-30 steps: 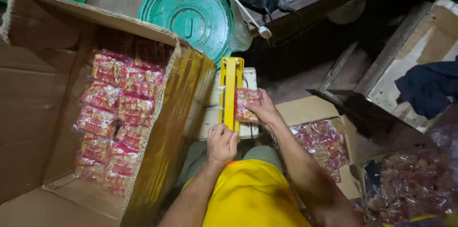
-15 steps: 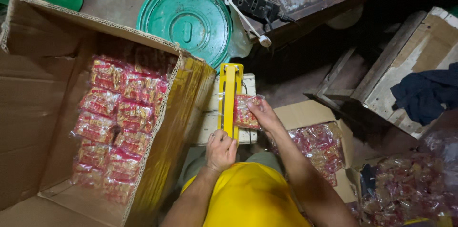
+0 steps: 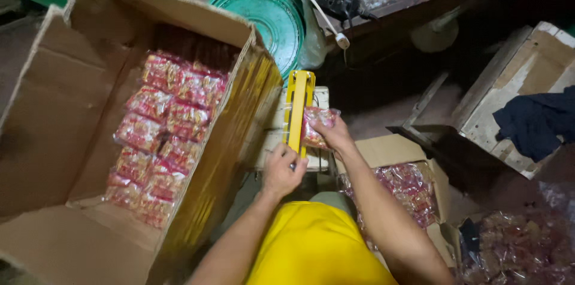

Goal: The person repeatedly picks up small plastic-wrapped food packages from a large cardboard box, places them on a yellow heat-sealing machine, and presses the handle to seal them. Sealed packages are then placed into a second cardboard box. The process is continuous and repetitive throughout the clip.

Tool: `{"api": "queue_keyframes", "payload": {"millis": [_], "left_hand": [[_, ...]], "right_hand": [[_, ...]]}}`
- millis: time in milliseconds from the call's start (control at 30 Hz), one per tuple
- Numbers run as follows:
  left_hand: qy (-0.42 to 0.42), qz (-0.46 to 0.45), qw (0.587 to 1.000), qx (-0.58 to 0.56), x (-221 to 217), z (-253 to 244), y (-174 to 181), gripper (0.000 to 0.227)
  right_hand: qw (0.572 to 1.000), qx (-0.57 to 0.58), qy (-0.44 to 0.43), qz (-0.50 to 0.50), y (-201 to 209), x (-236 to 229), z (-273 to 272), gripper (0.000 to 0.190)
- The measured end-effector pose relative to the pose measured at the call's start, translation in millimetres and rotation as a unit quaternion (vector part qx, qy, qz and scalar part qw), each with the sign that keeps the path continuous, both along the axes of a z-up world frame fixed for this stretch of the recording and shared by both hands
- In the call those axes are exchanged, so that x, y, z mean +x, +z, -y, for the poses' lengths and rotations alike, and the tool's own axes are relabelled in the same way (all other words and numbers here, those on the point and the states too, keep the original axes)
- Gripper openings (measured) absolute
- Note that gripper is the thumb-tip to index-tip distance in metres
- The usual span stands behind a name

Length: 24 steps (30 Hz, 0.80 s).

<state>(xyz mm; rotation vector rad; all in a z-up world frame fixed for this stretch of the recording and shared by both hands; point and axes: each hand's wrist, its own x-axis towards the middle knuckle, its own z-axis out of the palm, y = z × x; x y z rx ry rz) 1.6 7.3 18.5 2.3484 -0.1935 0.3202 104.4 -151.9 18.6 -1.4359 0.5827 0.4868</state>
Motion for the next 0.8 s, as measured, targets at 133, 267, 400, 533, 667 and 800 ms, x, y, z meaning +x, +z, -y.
{"api": "queue_keyframes", "payload": {"millis": [133,267,400,533,667,800], "left_hand": [[0.036,-0.058,0.983,-0.169,7.6,-7.3,57.0,0.014],[0.064,-0.045,0.976,-0.204,10.9,-10.0,139.7,0.032],[0.017,-0.247,0.944,-0.218,15.3,-2.3,198.3,0.090],[0.017,-0.300,0.913,-0.277,9.8,1.3,214.0,0.102],[0.105,-0.258,0.895,-0.349,-15.4,-50.3,298.3,0.063],[0.370,-0.070,0.862,0.341,-106.6,-208.7,326.8,0.039]], "right_hand": [[0.995,0.094,-0.043,0.004,6.2,-19.4,19.3,0.070],[0.980,0.184,-0.075,0.017,4.8,-42.2,54.0,0.064],[0.952,0.294,-0.043,0.079,43.9,-53.7,56.0,0.058],[0.918,0.341,0.097,0.179,109.5,-55.4,18.1,0.052],[0.904,0.310,0.177,0.233,174.0,-50.7,-1.0,0.070],[0.928,0.184,0.227,0.232,152.2,-45.9,2.7,0.073]]}}
